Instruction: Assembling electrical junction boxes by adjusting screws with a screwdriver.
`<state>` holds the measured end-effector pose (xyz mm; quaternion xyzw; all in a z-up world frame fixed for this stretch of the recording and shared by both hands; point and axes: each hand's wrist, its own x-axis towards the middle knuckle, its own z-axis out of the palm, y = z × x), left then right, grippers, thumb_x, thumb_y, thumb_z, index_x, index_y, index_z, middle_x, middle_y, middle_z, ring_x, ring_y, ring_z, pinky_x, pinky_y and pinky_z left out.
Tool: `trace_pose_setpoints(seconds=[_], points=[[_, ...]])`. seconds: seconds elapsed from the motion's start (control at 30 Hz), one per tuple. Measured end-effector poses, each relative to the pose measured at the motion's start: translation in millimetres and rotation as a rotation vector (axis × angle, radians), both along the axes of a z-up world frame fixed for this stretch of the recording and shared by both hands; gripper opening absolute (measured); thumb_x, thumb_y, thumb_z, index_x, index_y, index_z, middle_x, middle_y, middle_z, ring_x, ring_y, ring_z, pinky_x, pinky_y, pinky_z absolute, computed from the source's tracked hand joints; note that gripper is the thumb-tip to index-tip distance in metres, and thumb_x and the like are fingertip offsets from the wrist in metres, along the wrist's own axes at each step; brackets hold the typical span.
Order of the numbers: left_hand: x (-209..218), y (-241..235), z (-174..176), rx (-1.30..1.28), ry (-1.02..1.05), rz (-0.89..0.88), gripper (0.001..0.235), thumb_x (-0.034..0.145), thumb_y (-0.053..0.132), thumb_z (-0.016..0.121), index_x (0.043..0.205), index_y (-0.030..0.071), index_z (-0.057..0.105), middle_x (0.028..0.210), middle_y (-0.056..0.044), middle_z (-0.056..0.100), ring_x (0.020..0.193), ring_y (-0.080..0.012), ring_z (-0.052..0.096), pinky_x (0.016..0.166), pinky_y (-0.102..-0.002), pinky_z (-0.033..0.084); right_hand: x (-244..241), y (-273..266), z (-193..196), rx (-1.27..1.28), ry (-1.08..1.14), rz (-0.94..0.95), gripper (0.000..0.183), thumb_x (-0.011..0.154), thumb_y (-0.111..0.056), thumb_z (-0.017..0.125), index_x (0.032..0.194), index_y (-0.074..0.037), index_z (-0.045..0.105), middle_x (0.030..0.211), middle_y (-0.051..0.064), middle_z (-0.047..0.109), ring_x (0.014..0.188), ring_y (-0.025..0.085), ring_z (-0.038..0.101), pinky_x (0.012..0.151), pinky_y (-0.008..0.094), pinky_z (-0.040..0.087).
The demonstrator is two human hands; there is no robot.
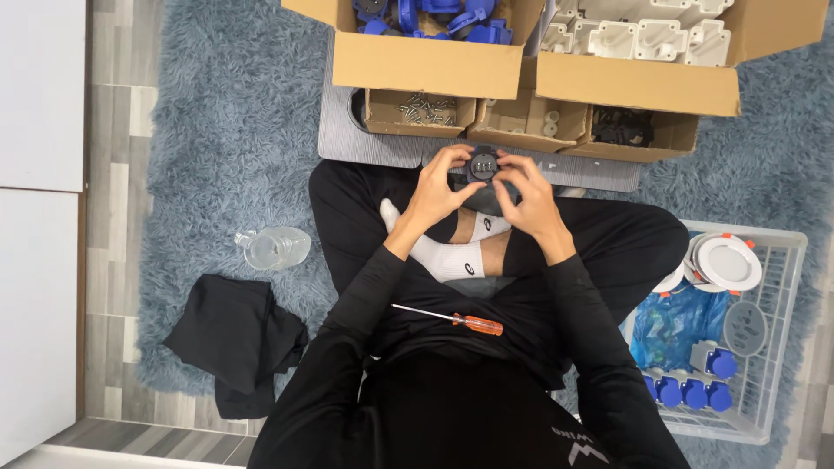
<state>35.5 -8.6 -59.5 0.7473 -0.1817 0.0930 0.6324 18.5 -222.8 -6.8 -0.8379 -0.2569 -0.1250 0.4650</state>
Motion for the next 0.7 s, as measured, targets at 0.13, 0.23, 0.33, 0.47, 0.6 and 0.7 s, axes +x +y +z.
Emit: trace_pose_setpoints(seconds=[0.13,0.23,0.33,0.47,0.6,0.7], points=[[-10,-3,5,-0.04,0.003,0.01,0.051,0.082,0.004,0.097,0.123,0.003,0.066,0.128,-0.013,0.071,0.119,-0.0332,0.074,0.101,-0.036,0.064,2,-2,-21,0.129,0.109,-0.114,0.013,0.108,0.003,0.071,0.121,0.002,0.074,0.12,0.018,0.068,0.113,0.041,0.076,0.088,0.04,0.067],[-17,-5,12,-0.036,-0.011,0.006,0.052,0.081,0.004,0.097,0.124,0.004,0.068,0.128,-0.011,0.071,0.121,-0.0316,0.074,0.102,-0.035,0.064,0,-5,-26,0.224,0.218,-0.121,0.017,0.11,0.004,0.068,0.126,0.005,0.073,0.119,0.022,0.069,0.108,0.039,0.077,0.085,0.042,0.066],[-22,-7,17,-0.059,-0.006,0.01,0.052,0.083,0.003,0.096,0.127,0.003,0.068,0.13,-0.012,0.07,0.121,-0.0313,0.073,0.102,-0.035,0.065,-2,-7,-28,0.229,0.231,-0.127,0.015,0.109,0.005,0.07,0.122,0.004,0.076,0.115,0.02,0.071,0.103,0.037,0.078,0.081,0.04,0.067],[-25,-10,19,-0.069,-0.057,0.011,0.053,0.084,0.003,0.095,0.13,0.003,0.068,0.132,-0.012,0.069,0.123,-0.0303,0.072,0.101,-0.034,0.065,-3,-8,-28,0.336,0.311,-0.117,0.01,0.108,0.007,0.071,0.118,0.004,0.074,0.116,0.018,0.071,0.103,0.028,0.077,0.081,0.036,0.065],[-26,-10,28,-0.062,-0.083,-0.011,0.055,0.084,0.002,0.095,0.132,0.002,0.068,0.133,-0.013,0.068,0.122,-0.0314,0.073,0.101,-0.035,0.065,-5,-9,-24,0.335,0.328,-0.124,0.004,0.111,0.004,0.069,0.115,0.004,0.069,0.115,0.016,0.069,0.104,0.026,0.076,0.079,0.033,0.064],[-28,-9,31,-0.096,-0.056,-0.045,0.055,0.086,0.006,0.095,0.133,0.003,0.067,0.134,-0.014,0.069,0.125,-0.0321,0.071,0.101,-0.037,0.065,-9,-10,-12,0.236,0.276,-0.141,0.003,0.112,0.004,0.069,0.115,0.005,0.068,0.111,0.019,0.067,0.104,0.032,0.074,0.075,0.038,0.063]])
